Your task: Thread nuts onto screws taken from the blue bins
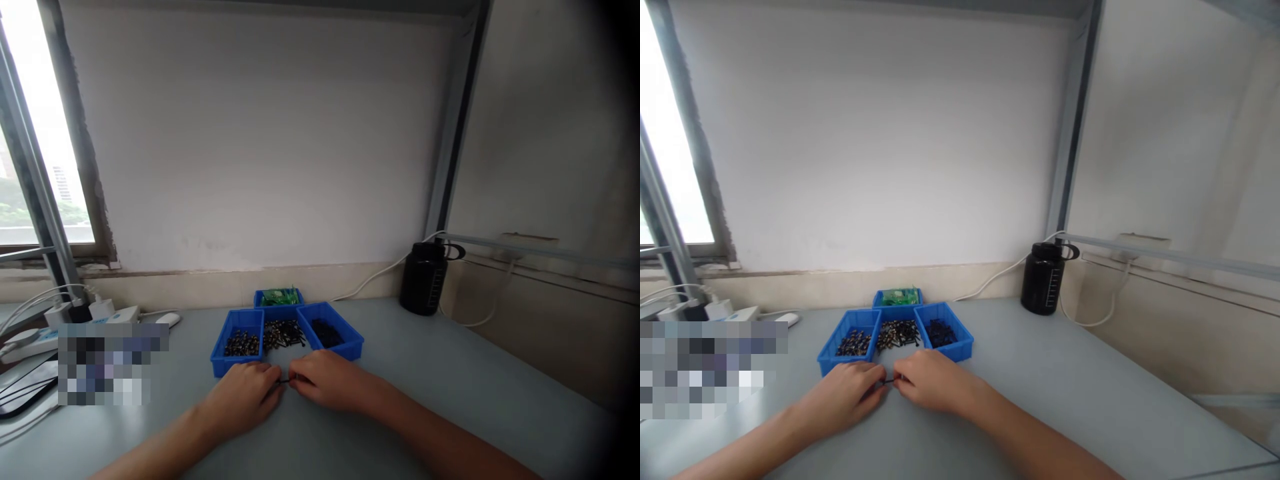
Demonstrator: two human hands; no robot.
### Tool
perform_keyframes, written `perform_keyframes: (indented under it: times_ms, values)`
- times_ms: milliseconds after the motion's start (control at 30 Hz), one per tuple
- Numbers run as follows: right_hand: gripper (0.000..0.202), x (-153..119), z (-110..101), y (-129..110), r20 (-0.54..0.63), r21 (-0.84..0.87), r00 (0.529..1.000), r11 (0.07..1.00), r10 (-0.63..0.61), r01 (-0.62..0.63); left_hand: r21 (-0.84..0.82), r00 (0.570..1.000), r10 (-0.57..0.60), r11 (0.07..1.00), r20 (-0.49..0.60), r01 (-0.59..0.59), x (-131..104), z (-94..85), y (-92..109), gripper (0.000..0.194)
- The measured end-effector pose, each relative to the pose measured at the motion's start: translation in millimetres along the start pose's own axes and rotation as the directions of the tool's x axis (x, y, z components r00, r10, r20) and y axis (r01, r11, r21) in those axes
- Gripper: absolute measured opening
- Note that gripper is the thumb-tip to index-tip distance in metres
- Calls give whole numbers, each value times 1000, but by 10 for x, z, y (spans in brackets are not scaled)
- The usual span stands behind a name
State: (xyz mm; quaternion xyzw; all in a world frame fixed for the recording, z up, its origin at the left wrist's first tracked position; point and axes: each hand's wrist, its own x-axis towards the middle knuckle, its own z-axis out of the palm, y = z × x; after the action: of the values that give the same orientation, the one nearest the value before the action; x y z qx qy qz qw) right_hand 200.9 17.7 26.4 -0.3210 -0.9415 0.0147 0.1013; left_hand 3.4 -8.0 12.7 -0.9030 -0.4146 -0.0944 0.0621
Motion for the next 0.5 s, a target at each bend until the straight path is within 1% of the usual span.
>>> perform_keyframes:
  times_ms: [100, 200, 367, 500]
  values:
    - [16, 2, 18, 19, 8, -8, 1000, 1000, -1, 1, -15, 1000, -3, 1000, -4, 2, 3, 10, -4, 17]
    - [16, 5, 31, 23, 20, 6, 1000, 1000, 0, 0, -34, 999, 12, 999, -36, -13, 9, 12, -6, 16]
    - [17, 16, 31, -15, 44, 43, 999, 999, -7, 5, -84, 993, 90, 992, -81, -97, 0, -22, 17, 15]
    - [15, 16, 34, -29, 40, 43, 999, 999, -7, 6, -106, 989, 116, 986, -96, -126, -19, -45, 41, 15]
